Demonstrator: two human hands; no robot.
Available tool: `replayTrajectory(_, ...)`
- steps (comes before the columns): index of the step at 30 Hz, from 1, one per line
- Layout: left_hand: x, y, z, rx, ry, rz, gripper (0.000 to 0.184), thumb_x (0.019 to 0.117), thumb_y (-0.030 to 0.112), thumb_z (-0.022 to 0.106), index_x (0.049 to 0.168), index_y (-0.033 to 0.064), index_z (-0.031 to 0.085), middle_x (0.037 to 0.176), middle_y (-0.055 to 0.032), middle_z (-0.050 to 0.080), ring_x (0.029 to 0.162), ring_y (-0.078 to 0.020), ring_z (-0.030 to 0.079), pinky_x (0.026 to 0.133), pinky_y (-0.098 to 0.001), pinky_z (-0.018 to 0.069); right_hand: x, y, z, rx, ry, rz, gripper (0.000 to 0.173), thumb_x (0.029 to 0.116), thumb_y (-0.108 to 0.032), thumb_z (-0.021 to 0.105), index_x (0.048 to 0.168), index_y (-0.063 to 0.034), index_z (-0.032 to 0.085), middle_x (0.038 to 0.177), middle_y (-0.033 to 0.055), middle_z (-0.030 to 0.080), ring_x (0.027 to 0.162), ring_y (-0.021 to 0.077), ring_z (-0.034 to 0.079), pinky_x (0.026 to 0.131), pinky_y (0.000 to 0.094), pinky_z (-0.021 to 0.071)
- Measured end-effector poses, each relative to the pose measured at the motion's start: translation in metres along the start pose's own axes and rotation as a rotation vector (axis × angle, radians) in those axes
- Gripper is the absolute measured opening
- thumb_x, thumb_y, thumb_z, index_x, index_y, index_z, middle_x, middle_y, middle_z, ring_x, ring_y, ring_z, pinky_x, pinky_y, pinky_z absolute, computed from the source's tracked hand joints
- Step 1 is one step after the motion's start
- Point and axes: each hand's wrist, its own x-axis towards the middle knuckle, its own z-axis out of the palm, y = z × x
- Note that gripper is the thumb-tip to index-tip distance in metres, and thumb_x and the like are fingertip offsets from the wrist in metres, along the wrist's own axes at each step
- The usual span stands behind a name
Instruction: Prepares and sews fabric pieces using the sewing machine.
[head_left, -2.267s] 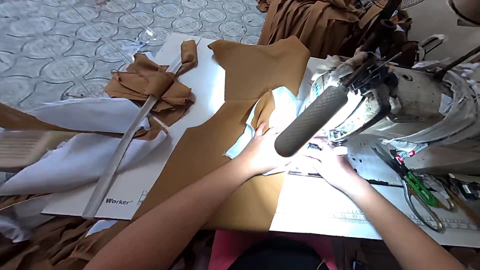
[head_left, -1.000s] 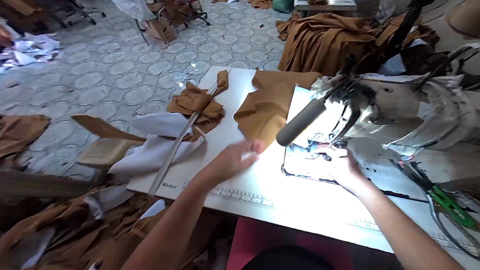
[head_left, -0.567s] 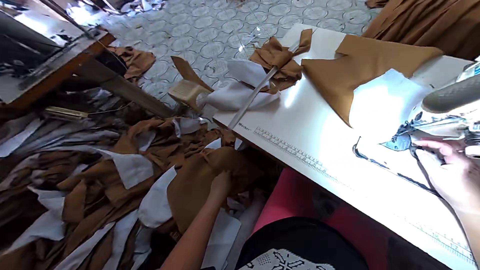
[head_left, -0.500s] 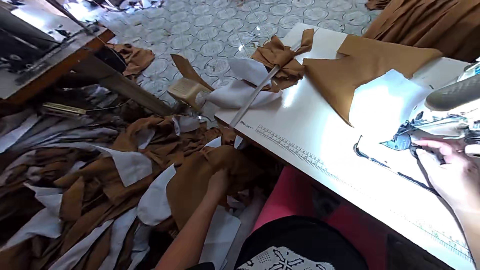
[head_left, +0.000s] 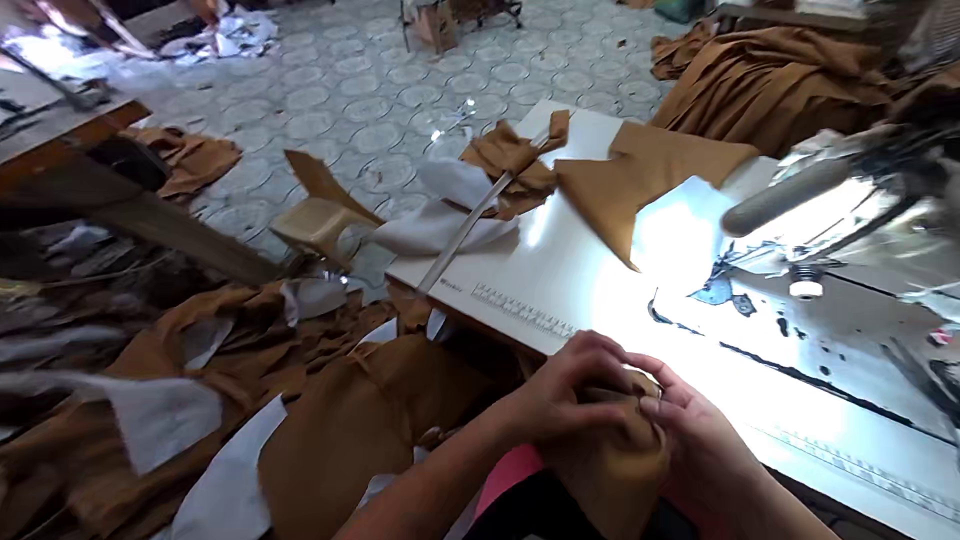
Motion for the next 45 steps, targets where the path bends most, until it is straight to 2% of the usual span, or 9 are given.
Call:
replayTrajectory(5, 0.035, -0.008, 0.021, -0.354, -0.45, -0.541, 0.091, 0.0999, 0.072, 0.023, 0.146, -0.0039, 0.045, 0.132, -0.0122, 0.064, 0.118, -0.0096, 0.061, 0.103, -0.0335, 0.0485, -0.044, -0.057, -0.005, -1.15, -0.402, -0.509, 0.008, 0.0907, -0.009, 0.066, 0.098, -0.0072, 0.067, 0.083, 0.0048, 0.067, 0.074, 0.0079, 0.065, 0.066, 0.0196, 0.0532)
replayTrajectory(10, 0.061, 0.001, 0.054, -0.61, -0.686, -0.381, 0.015, 0.0982, 0.019, 0.059, 0.103, 0.0059, 0.064, 0.085, 0.0123, 0.065, 0.077, 0.0091, 0.06, 0.071, -0.0131, 0.0497, -0.081, -0.095, 0.005, -1.604, -0.393, -0.684, 0.013, 0.0978, -0.011, 0.057, 0.095, -0.012, 0.07, 0.082, 0.0091, 0.068, 0.073, 0.0232, 0.065, 0.061, 0.0325, 0.0521)
replayTrajectory(17, 0.065, 0.051, 0.02, 0.365, -0.398, 0.091, 0.024, 0.1002, 0.022, 0.06, 0.089, 0.0023, 0.068, 0.066, -0.0055, 0.063, 0.058, -0.0076, 0.06, 0.054, -0.0196, 0.0473, -0.072, -0.083, -0.037, -1.312, -0.04, -0.682, 0.064, 0.0936, -0.06, 0.062, 0.139, -0.0153, 0.056, 0.138, 0.0044, 0.06, 0.13, 0.0106, 0.055, 0.107, 0.0305, 0.0472)
replayTrajectory(20, 0.053, 0.063, 0.018, 0.807, -0.285, 0.242, 0.035, 0.103, 0.03, 0.048, 0.083, 0.0096, 0.069, 0.06, -0.0028, 0.061, 0.052, -0.0153, 0.062, 0.045, -0.0293, 0.0479, -0.048, -0.063, -0.052, -1.255, -0.145, -0.3, 0.04, 0.0884, -0.029, 0.076, 0.115, 0.0007, 0.07, 0.097, 0.0144, 0.074, 0.092, 0.0263, 0.07, 0.084, 0.0489, 0.0527)
replayTrajectory(24, 0.035, 0.073, -0.002, 1.018, -0.208, 0.161, 0.038, 0.104, 0.029, 0.047, 0.086, 0.008, 0.073, 0.065, -0.0052, 0.067, 0.056, -0.0187, 0.067, 0.048, -0.0321, 0.0523, -0.047, -0.057, -0.059, -1.125, -0.285, -0.189, 0.02, 0.0966, -0.017, 0.066, 0.096, 0.0029, 0.07, 0.085, 0.0119, 0.068, 0.077, 0.0127, 0.063, 0.07, 0.0265, 0.0509)
replayTrajectory(28, 0.027, 0.077, 0.011, 0.908, -0.267, 0.139, 0.043, 0.1058, 0.031, 0.047, 0.076, 0.0043, 0.063, 0.058, -0.0073, 0.056, 0.049, -0.0201, 0.059, 0.044, -0.0323, 0.0462, -0.038, -0.046, -0.05, -0.995, -0.282, -0.469, 0.055, 0.0922, -0.035, 0.073, 0.129, 0.0029, 0.059, 0.133, 0.0176, 0.063, 0.128, 0.0162, 0.059, 0.107, 0.0312, 0.0476)
replayTrajectory(33, 0.028, 0.087, 0.009, 0.908, -0.102, 0.248, 0.046, 0.109, 0.042, 0.039, 0.08, 0.012, 0.057, 0.075, -0.0054, 0.06, 0.078, -0.0189, 0.06, 0.07, -0.0266, 0.0508, -0.035, -0.045, -0.023, -1.074, -0.435, -0.393, 0.015, 0.0824, -0.003, 0.074, 0.085, 0.0069, 0.063, 0.075, 0.0182, 0.063, 0.079, 0.0278, 0.066, 0.091, 0.0449, 0.0491)
replayTrajectory(40, 0.058, 0.079, -0.025, 1.134, 0.138, 0.152, 0.051, 0.1066, 0.042, 0.045, 0.075, 0.0035, 0.057, 0.059, -0.0101, 0.053, 0.053, -0.0229, 0.057, 0.049, -0.0352, 0.0453, -0.037, -0.102, -0.05, -0.937, 0.012, -0.211, 0.012, 0.0872, -0.007, 0.071, 0.096, 0.0001, 0.067, 0.082, -0.0042, 0.068, 0.076, -0.0073, 0.06, 0.072, 0.0135, 0.0497)
replayTrajectory(45, 0.116, -0.027, 0.007, 0.923, -0.19, -0.341, 0.041, 0.1016, 0.035, 0.058, 0.129, 0.0062, 0.069, 0.138, -0.0192, 0.062, 0.134, -0.04, 0.054, 0.109, -0.0656, 0.0366, 0.02, -0.081, -0.107, -1.363, 0.39, 0.008, 0.049, 0.0951, -0.026, 0.071, 0.135, -0.001, 0.06, 0.121, 0.0228, 0.067, 0.116, 0.0352, 0.064, 0.103, 0.0546, 0.0457)
